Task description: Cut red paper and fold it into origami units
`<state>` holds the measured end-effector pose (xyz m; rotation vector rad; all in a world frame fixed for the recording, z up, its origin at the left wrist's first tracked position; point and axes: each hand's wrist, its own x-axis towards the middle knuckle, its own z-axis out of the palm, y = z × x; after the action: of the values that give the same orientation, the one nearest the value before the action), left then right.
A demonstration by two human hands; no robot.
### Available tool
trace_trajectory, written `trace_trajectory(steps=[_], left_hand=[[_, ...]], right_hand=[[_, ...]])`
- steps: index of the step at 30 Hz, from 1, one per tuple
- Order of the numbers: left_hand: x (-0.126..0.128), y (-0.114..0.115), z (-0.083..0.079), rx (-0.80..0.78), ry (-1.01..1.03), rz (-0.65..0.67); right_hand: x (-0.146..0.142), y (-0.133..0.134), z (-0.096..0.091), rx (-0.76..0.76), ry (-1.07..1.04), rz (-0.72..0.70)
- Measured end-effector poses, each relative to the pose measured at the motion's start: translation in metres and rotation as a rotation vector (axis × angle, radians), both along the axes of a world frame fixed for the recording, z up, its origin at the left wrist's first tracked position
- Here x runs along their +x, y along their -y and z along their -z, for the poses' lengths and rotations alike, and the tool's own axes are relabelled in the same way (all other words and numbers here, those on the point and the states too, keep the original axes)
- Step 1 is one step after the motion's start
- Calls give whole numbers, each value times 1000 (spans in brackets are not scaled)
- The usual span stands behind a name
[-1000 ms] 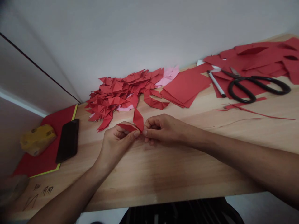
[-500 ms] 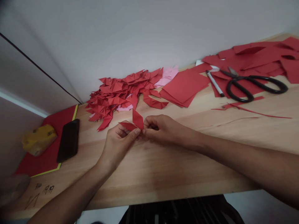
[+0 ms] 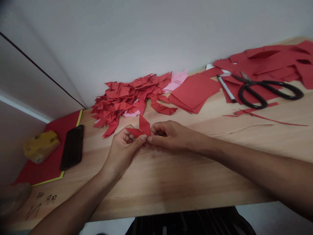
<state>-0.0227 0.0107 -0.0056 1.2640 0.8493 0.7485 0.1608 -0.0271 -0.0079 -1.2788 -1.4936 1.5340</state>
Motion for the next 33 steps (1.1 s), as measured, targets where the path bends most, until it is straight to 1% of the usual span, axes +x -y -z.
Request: trace_trajectory(steps=[4,7,11,14,17,20,23,26,30,33], left_hand=[[-1,-1,0,14,-3,33],[-1,-1,-1,34,-27,35],[-2,-3,-1,49,-55,0],[-2,-5,1,49,-34,-15],[-3,-8,3,9,-5,-18],[-3,-10,5,-43,29,-20],[-2,-10,5,-88,51,-28],[-2,-8,4,-84,54,-19],[-2,-7,2,-23,38,-17],[-2,-8,2,-37,48,-20]], right_hand=[[3,-1,3,24,30,-40],[4,-1,5,40,3,-57],[1,-1,4,92,5,9],[-1,0,2,122,25,47],[-3,1,1,115,-5,63],[-3,1,2,99,-31,44],[-2,0,3,38,-46,22],[-1,0,1,-19,-45,2],[-2,0,-2,31,-54,20],[-3,1,-2,61,-84,42]])
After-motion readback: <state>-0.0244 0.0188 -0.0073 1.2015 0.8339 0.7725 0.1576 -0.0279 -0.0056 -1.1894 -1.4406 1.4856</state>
